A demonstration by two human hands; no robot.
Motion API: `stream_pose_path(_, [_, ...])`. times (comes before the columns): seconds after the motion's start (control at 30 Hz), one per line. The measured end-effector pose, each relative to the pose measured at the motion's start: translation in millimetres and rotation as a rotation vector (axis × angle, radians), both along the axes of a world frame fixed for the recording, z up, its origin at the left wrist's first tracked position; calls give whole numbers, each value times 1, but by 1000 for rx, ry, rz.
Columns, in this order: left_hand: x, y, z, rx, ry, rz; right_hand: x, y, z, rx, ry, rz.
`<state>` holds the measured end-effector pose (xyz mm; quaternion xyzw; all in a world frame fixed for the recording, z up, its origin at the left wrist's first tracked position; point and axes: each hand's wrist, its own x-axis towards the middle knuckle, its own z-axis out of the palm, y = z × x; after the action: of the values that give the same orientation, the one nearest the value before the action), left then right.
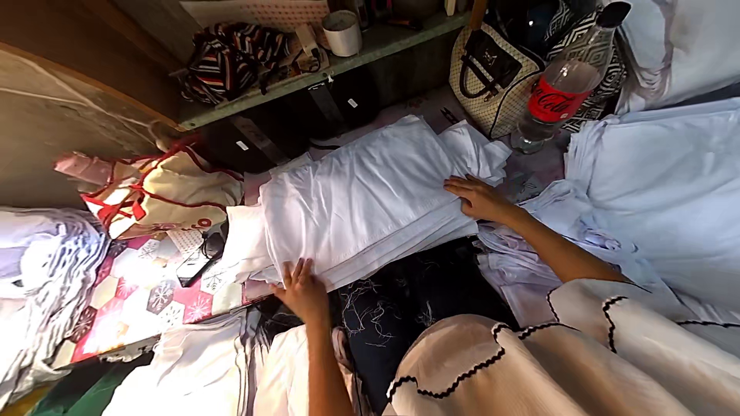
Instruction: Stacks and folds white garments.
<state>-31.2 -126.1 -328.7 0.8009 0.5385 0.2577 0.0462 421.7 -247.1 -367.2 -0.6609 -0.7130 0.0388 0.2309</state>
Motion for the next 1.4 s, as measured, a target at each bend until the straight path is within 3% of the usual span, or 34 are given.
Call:
stream_pose_path(0.07, [62, -23, 12, 76, -37, -189, -5, 6, 3, 11, -73, -38])
stream_pose_path(0.17, [177, -48, -12, 112, -6, -427, -8, 31, 5, 155, -130, -44])
stream_pose_path(0.27, [224, -36, -42, 219, 60, -395, -2, 42, 30, 195, -132, -15])
stream_pose_path(0.37, [188, -21, -40, 310, 14, -296, 14, 29, 52, 303, -133, -10])
stream_pose_path(0.47, [91, 2, -51, 240, -21, -82, 19, 16, 44, 349, -110, -39])
stream_pose_path(0.57, [-13, 26, -47, 246, -20, 121, 14, 16, 19, 259, -52, -53])
stream_pose_path(0.63, [-54, 39, -32, 220, -21, 100, 10, 18, 17, 136, -30, -21])
stream_pose_path(0.77, [-61, 66, 40, 209, 3, -87, 20, 31, 75, 160, -31, -27])
stream_pose_path(0.9, [-75, 40, 89, 312, -141, -168, 16, 10, 133, 401, -37, -2])
stream_pose_path(0.97, [-78, 19, 71, 333, -154, -110, 12, -10, 127, 429, -12, -4])
stream_pose_path(1.0, [-79, 10, 45, 295, -130, -74, 10, -17, 111, 401, 1, -4])
stream_pose_path(1.1, [-82, -6, -58, 74, -105, -26, 9, -31, 19, 210, 27, 18])
stream_pose_path(1.17, [-82, -9, -94, 42, -202, 20, 14, -31, -19, 133, 34, 37])
stream_pose_path(1.33, [-71, -37, -64, 194, -379, 325, 2, -34, 12, 19, -147, 61])
stream_pose_path(1.4, [-39, -47, -65, 224, -318, 215, -10, -28, 9, 44, -186, 68])
